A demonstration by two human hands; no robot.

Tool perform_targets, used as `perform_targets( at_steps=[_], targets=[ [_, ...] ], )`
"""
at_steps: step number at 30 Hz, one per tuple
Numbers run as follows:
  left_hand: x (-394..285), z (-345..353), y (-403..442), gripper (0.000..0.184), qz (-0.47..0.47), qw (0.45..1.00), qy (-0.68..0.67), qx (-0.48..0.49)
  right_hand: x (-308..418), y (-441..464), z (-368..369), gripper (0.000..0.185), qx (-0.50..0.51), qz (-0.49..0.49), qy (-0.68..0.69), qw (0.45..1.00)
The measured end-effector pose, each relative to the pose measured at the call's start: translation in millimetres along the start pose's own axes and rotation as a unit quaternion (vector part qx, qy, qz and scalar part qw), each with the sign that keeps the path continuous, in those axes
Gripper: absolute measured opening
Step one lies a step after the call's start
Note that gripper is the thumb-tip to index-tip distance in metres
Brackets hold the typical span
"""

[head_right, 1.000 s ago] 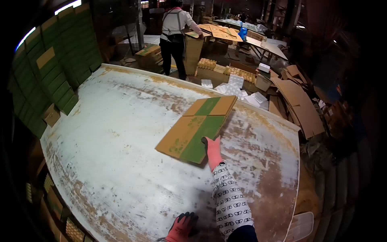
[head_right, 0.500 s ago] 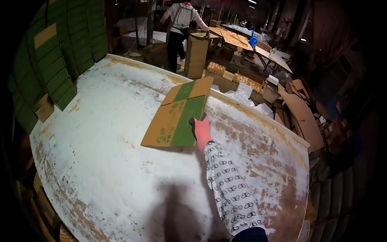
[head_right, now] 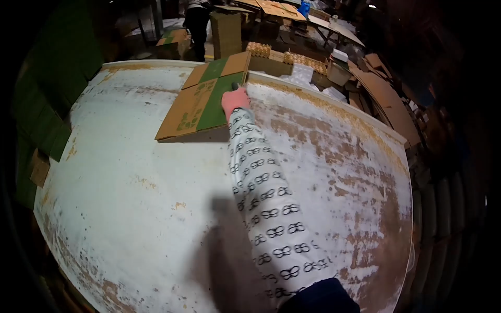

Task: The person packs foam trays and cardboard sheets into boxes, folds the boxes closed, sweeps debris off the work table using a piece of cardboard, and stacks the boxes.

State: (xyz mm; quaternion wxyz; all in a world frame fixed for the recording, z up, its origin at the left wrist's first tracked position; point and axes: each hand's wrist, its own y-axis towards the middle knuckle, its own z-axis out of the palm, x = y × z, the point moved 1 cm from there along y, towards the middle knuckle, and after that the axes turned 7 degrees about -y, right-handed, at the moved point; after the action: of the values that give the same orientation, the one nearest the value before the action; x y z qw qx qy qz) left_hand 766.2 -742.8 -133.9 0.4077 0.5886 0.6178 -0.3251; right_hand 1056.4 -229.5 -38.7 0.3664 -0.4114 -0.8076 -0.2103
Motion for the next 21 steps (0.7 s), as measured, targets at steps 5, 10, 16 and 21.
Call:
perform_targets(
  at_steps=[5, 10, 16, 21],
  targets=[
    [14, 38, 6, 0.057, 0.002, 0.998, 0.031, 0.049, -130, 31, -121, 0.039, -0.025, 0.055, 0.038, 0.997],
    [-16, 4, 23, 0.05, -0.017, 1.0, 0.024, 0.006, -210, -30, -324, 0.032, -0.041, 0.101, 0.049, 0.993],
    [-12, 17, 20, 0.047, -0.038, 0.995, 0.092, -0.004, -336, -67, -550, 0.044, -0.212, 0.245, -0.324, 0.889],
    [-23, 16, 29, 0.042, -0.045, 0.989, 0.137, -0.026, -398, -115, -648, 0.046, -0.324, 0.178, -0.378, 0.849]
  ],
)
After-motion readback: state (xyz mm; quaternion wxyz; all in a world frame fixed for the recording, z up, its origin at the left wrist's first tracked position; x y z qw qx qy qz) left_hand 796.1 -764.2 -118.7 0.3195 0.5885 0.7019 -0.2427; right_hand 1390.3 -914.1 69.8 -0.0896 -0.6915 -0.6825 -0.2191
